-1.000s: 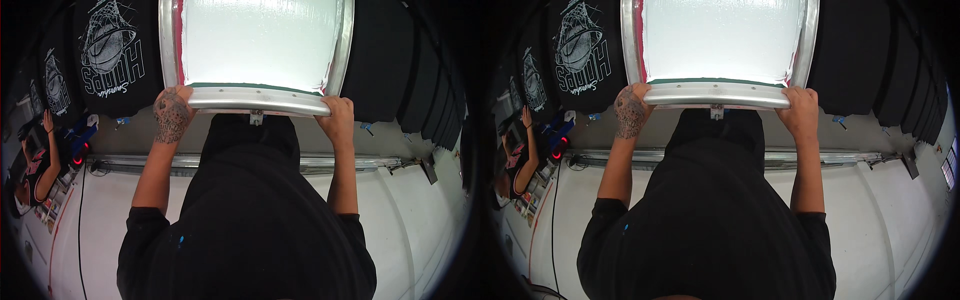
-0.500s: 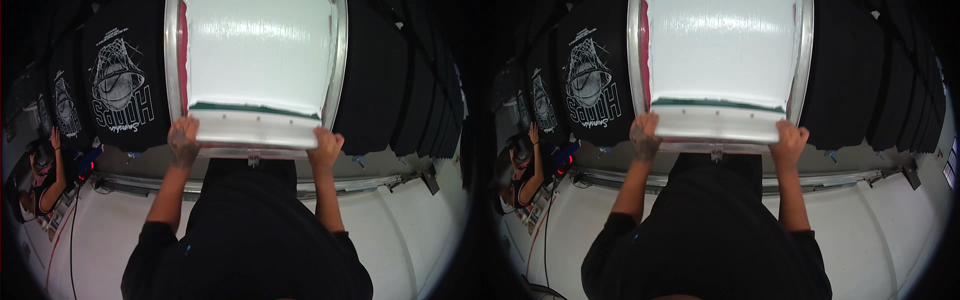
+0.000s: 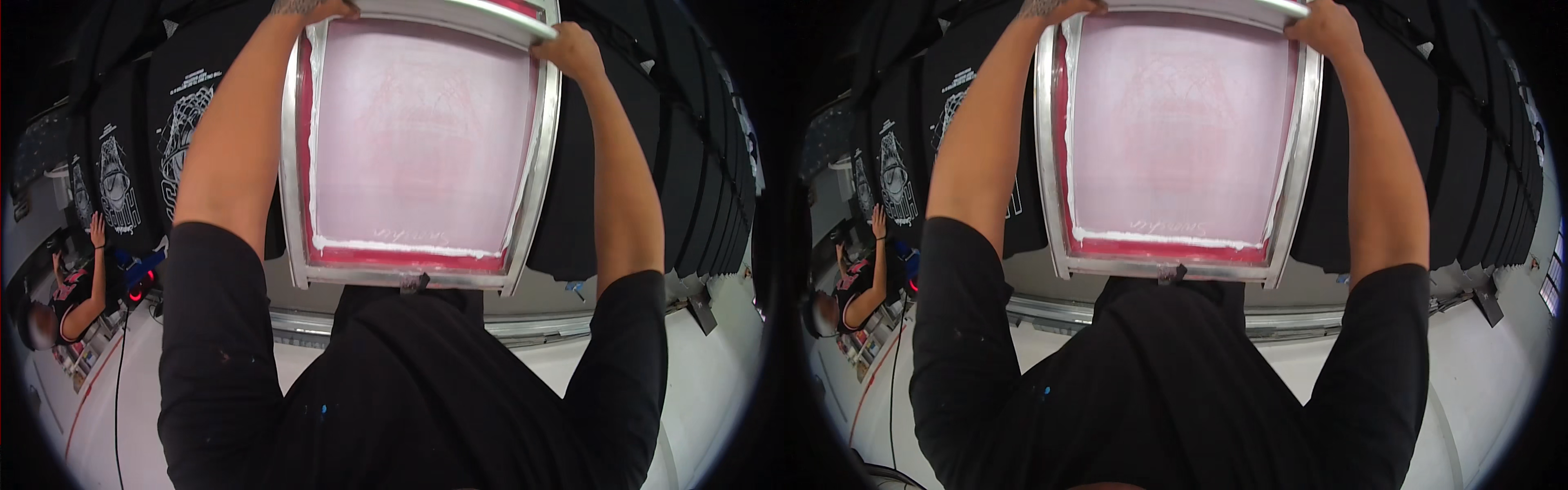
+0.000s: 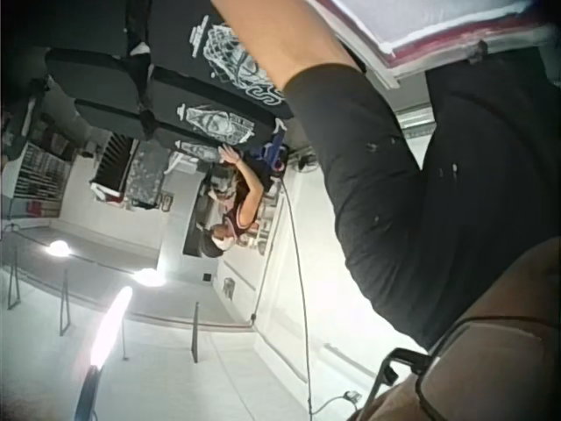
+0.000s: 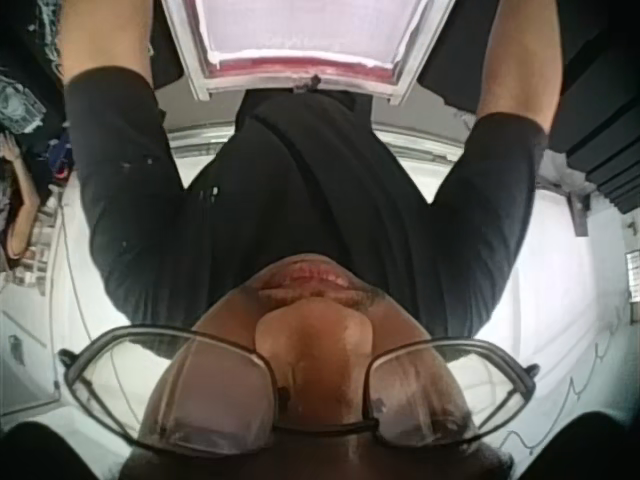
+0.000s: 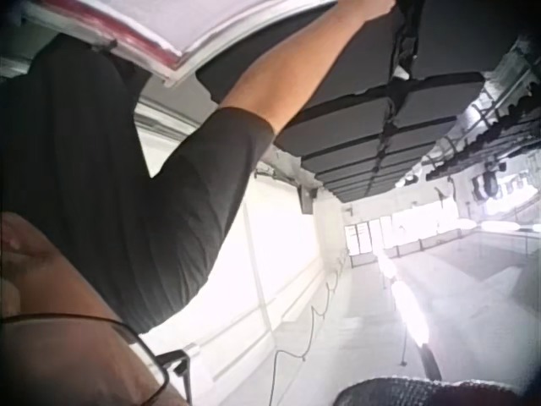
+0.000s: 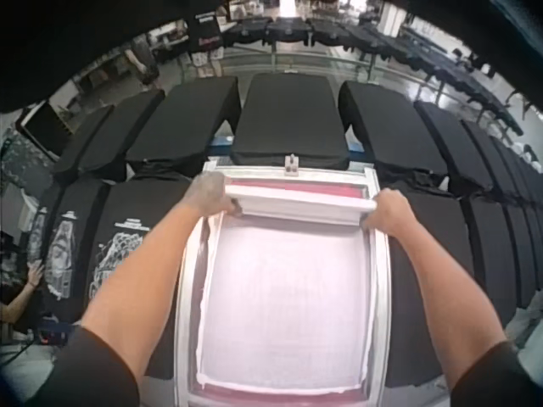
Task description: Apply white ink to a screen printing frame and use a squeegee to print designs onto black t-shirts.
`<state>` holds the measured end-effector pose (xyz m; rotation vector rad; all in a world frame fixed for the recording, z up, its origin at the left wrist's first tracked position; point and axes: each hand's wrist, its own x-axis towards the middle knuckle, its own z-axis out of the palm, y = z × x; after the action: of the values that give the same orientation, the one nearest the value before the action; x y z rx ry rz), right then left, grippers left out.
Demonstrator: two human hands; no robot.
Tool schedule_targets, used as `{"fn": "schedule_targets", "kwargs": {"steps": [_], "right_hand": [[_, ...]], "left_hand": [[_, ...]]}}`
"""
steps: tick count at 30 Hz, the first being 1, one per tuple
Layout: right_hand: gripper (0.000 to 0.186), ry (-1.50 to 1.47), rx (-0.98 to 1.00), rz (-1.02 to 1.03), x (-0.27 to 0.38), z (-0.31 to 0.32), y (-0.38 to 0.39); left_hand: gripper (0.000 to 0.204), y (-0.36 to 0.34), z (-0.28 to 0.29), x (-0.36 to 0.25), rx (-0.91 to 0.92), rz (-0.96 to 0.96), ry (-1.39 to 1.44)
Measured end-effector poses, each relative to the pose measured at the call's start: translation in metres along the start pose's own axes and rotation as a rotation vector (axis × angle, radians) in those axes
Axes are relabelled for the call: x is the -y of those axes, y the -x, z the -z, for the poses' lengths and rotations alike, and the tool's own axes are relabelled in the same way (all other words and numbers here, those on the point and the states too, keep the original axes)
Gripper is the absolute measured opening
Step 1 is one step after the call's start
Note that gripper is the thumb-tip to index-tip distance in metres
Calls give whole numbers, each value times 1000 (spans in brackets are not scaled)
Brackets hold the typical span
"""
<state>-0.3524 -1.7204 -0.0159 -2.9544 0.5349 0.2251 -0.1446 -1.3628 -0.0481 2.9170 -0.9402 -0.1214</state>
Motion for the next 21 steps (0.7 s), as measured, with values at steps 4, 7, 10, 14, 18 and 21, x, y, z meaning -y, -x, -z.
{"fn": "schedule_targets", "kwargs": {"steps": [4,7,10,14,18,21], "right_hand": [[43,80,-82,92,21,0,60],[35,84,-134,135,25,-8,171],[31,83,-94,146,35,-39,301],[33,-116,-85,105,48,-73,413],[25,-82,16,56,50,-88,422],[24,-132,-121,97,52,-98,439]], "left_hand": [[66,75,28,9,26,-199,481],[37,187,-2,9,-111,-172,91],[24,336,-11,-23,39,-115,181],[25,453,-25,-54,-15,-148,220],[30,469,-40,-55,-10,-91,304],[31,490,-49,-59,7,-73,299]]}}
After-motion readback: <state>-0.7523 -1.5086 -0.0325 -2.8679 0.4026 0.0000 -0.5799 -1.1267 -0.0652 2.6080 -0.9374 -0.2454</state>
